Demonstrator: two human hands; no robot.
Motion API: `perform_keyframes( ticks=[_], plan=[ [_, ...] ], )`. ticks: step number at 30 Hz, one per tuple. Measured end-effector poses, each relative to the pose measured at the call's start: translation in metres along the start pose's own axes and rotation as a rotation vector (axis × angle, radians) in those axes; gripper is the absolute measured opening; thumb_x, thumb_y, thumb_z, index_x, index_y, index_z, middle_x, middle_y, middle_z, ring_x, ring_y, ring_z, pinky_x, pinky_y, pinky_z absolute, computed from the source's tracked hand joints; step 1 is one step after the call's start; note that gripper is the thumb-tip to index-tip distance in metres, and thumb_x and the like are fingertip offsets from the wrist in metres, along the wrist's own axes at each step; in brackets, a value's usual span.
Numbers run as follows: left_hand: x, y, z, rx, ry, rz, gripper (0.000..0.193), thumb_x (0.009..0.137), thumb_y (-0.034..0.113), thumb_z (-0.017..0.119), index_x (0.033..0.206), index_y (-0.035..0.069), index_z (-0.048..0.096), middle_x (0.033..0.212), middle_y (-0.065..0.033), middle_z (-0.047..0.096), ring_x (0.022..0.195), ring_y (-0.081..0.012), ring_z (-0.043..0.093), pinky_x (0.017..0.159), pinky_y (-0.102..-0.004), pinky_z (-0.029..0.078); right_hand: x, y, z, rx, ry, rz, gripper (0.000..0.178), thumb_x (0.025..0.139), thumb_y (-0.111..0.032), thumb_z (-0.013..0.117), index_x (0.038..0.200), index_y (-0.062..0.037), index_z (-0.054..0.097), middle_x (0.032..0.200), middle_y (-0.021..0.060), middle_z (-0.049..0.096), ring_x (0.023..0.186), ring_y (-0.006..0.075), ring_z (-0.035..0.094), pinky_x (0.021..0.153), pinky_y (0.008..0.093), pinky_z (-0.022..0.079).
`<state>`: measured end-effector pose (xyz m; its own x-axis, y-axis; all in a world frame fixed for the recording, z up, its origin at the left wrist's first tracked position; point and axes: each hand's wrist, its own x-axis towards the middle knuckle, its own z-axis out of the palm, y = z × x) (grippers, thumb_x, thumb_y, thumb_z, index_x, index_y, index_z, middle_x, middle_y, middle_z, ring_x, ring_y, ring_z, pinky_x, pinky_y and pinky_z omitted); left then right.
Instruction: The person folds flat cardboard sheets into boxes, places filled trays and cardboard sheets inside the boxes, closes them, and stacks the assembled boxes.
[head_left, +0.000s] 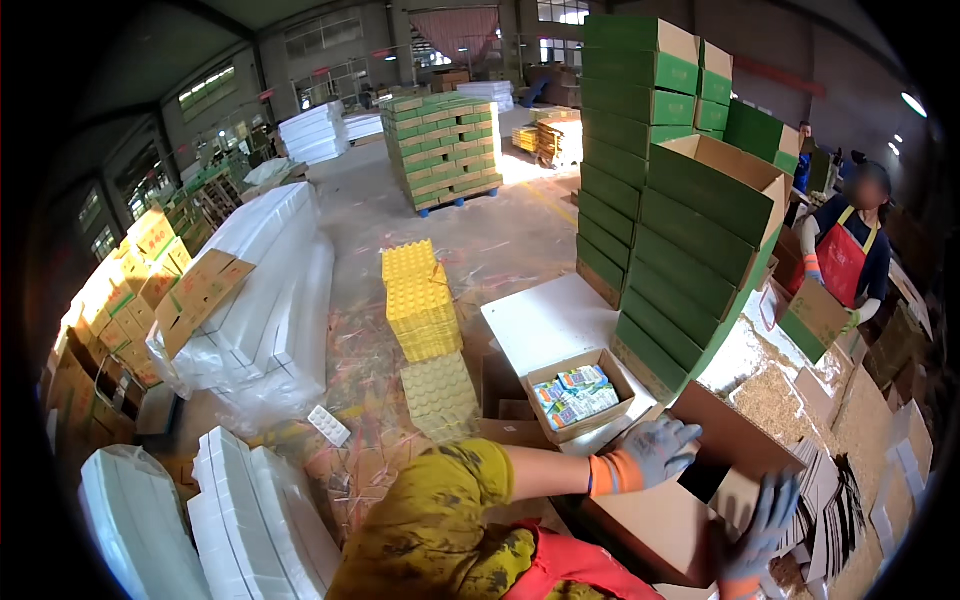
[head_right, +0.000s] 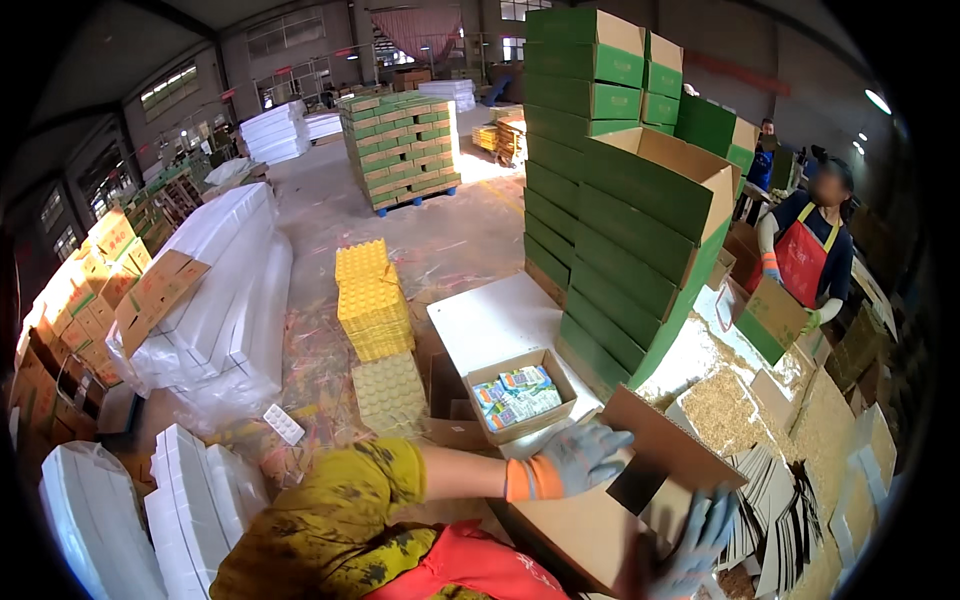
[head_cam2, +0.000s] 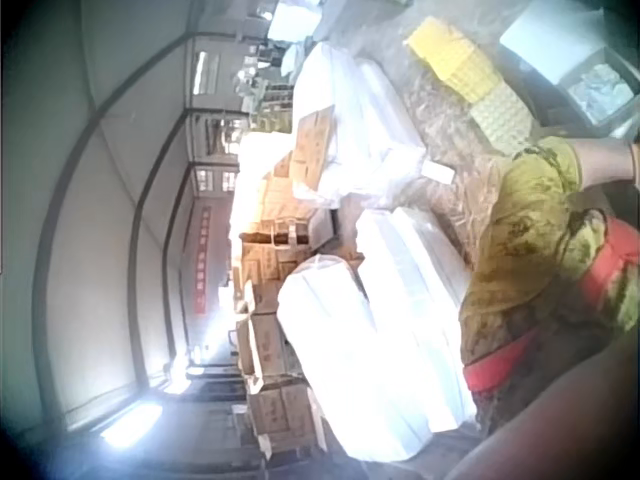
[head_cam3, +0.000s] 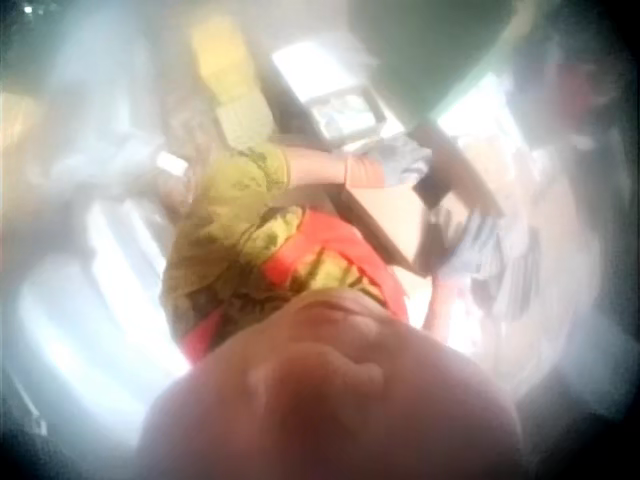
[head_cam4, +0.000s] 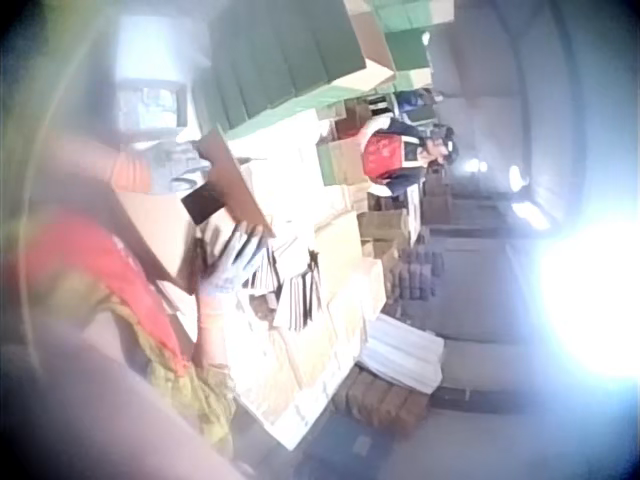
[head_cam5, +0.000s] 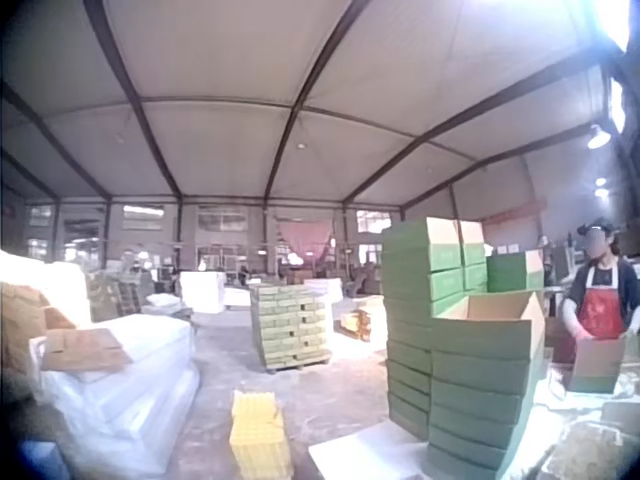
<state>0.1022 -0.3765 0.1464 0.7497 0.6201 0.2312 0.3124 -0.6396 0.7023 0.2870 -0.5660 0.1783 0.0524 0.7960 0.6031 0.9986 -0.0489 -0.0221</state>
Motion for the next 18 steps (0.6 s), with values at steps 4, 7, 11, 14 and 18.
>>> perform_keyframes(
  ticks=[4, 7, 11, 14, 18],
  plan=[
    [-0.004, 0.009, 0.003, 0.428, 0.272, 0.153, 0.081, 0.083, 0.043, 0.064, 0.146, 0.003, 0.03, 0.138, -0.0192, 0.04, 0.128, -0.037, 0.038, 0.108, -0.0499, 0.029, 0.059, 0.018, -0.006, 0.135, 0.18, 0.169, 0.078, 0.075, -0.021, 0.071, 0.14, 0.0051, 0.039, 0.146, 0.0238, 0.038, 0.136, 0.0453, 0.032, 0.112, 0.0518, 0.026],
    [0.0, 0.003, -0.015, 0.369, 0.808, 0.393, 0.095, 0.078, 0.05, 0.067, 0.143, -0.007, 0.026, 0.145, -0.0221, 0.033, 0.134, -0.0402, 0.031, 0.112, -0.0537, 0.023, 0.021, 0.013, -0.013, -0.033, -0.156, -0.067, 0.071, 0.079, -0.026, 0.066, 0.139, 0.0041, 0.041, 0.135, 0.0244, 0.048, 0.126, 0.0415, 0.044, 0.108, 0.0452, 0.035],
    [-0.01, -0.011, -0.002, 0.351, 0.357, -0.21, 0.089, 0.085, 0.061, 0.053, 0.144, -0.002, 0.031, 0.132, -0.0277, 0.048, 0.123, -0.0418, 0.047, 0.104, -0.0505, 0.036, -0.022, -0.01, -0.034, 0.247, -0.359, -0.11, 0.041, 0.09, -0.019, 0.059, 0.125, 0.0028, 0.058, 0.129, 0.0173, 0.059, 0.125, 0.029, 0.052, 0.108, 0.042, 0.037],
    [-0.018, -0.012, -0.018, 0.243, 0.021, -0.454, 0.08, 0.09, 0.063, 0.043, 0.14, 0.0, 0.037, 0.115, -0.0267, 0.061, 0.102, -0.0413, 0.062, 0.088, -0.0457, 0.048, -0.049, 0.038, 0.01, 1.122, 0.133, 0.866, 0.049, 0.093, -0.031, 0.054, 0.133, -0.0027, 0.051, 0.125, 0.0133, 0.06, 0.116, 0.0278, 0.057, 0.103, 0.0405, 0.04],
    [-0.011, 0.045, -0.047, 0.336, -0.165, -0.232, 0.066, 0.091, 0.053, 0.052, 0.138, 0.006, 0.044, 0.112, -0.0207, 0.063, 0.095, -0.0367, 0.063, 0.08, -0.0461, 0.049, -0.168, 0.145, 0.084, 1.748, -0.013, 1.556, 0.078, 0.086, -0.039, 0.07, 0.147, -0.0091, 0.033, 0.146, 0.014, 0.04, 0.135, 0.0435, 0.03, 0.114, 0.0439, 0.027]
  ],
)
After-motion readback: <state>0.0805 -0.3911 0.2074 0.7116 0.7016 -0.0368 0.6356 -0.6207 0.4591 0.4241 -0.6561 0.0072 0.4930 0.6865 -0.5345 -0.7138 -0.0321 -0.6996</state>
